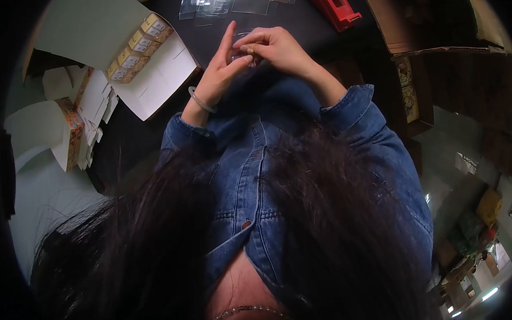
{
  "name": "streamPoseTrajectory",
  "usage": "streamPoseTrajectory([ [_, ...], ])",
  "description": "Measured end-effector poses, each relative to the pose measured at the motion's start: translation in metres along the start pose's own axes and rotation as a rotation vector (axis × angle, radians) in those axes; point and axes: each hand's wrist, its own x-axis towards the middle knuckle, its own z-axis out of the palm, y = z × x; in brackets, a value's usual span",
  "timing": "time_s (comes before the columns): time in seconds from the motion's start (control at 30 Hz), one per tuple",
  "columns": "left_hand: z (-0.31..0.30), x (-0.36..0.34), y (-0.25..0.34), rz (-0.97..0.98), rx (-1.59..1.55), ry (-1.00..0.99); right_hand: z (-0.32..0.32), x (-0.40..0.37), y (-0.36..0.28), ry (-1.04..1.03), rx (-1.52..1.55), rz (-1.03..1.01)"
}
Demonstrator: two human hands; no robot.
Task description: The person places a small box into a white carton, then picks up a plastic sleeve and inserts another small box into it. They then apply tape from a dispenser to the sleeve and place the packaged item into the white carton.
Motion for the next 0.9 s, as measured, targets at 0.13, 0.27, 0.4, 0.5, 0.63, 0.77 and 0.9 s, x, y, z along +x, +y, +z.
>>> streamPoseTrajectory([
  [0.13, -0.011, 0.003, 0.001, 0.046, -0.055, -0.010, 0.000, 0.004, 0.002, -0.072, -0.053, -0.084],
  [0.27, -0.027, -0.005, -0.024, 0.188, -0.059, -0.257, -0.010, 0.010, 0.001, 0.056, -0.093, -0.156],
  [0.4, -0.008, -0.013, -0.022, 0.012, 0.052, 0.073, 0.008, 0.004, 0.004, 0.128, -0.385, -0.541],
  [0.5, -0.001, -0.011, -0.022, 0.088, 0.069, 0.133, 0.016, -0.001, 0.010, 0.177, -0.422, -0.505],
  [0.63, 0.009, -0.015, -0.020, 0.044, 0.338, 0.249, 0.013, 0.000, 0.007, 0.230, -0.175, -0.289],
  [0.77, 0.006, -0.009, -0.030, 0.074, 0.092, 0.289, 0.018, 0.000, 0.004, 0.276, -0.193, -0.309],
  [0.9, 0.004, -0.014, -0.029, 0.037, 0.328, 0.252, 0.008, 0.005, 0.017, 0.234, 0.029, -0.177],
])
